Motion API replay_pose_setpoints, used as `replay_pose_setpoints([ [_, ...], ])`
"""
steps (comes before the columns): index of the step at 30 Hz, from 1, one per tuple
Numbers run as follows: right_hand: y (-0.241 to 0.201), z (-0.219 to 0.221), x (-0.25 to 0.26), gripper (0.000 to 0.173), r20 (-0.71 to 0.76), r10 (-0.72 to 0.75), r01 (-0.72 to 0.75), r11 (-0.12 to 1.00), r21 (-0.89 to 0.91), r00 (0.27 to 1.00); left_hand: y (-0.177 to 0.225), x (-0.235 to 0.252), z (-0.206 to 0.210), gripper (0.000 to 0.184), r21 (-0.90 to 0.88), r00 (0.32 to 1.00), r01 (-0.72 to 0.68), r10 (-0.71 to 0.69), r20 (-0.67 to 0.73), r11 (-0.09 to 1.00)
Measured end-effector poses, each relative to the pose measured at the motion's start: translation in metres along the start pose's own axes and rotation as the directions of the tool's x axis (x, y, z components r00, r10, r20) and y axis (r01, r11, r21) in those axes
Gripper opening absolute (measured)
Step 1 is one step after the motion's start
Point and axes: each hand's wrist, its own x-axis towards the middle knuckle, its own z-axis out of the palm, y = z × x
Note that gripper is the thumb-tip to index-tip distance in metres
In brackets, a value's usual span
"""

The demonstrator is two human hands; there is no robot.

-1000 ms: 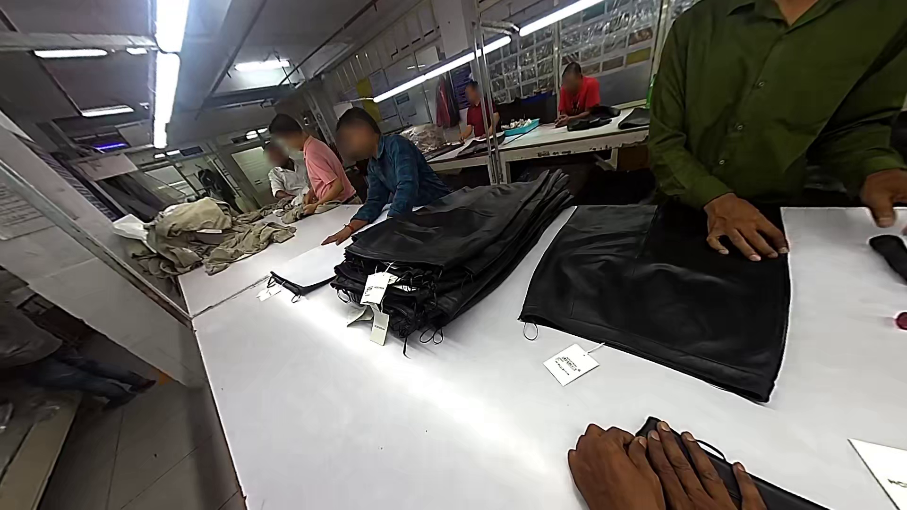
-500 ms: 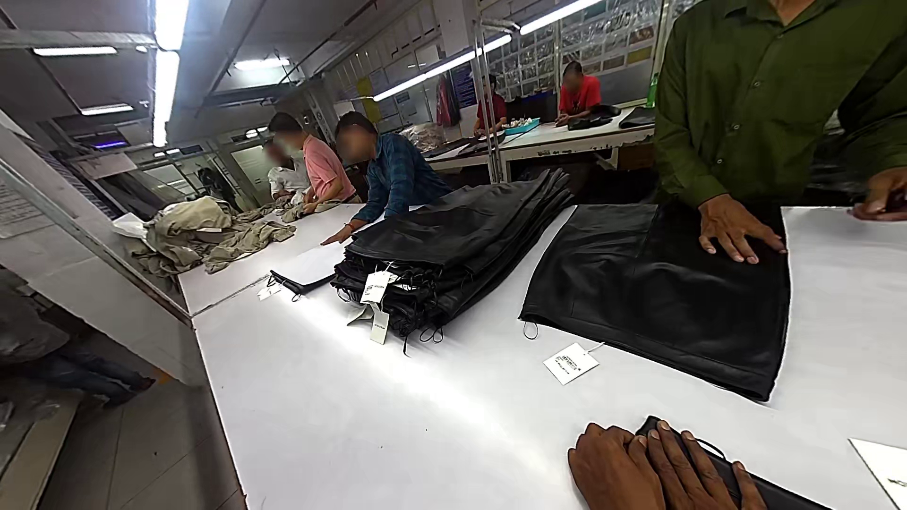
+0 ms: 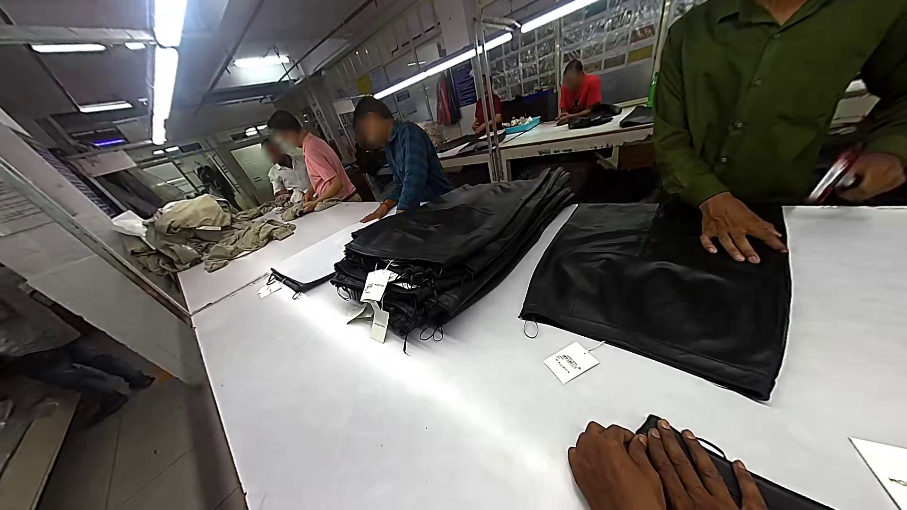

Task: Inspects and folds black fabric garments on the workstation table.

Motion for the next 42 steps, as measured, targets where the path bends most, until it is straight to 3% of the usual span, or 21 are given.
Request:
replay_pose_setpoints([
  [42, -0.002, -0.003, 0.0, 0.073, 0.008, 0.003, -0.003, 1.0, -0.003, 1.0, 0.0, -0.001, -0.001, 0.026, -0.012, 1.0, -0.005, 0.005, -0.006, 1.0],
])
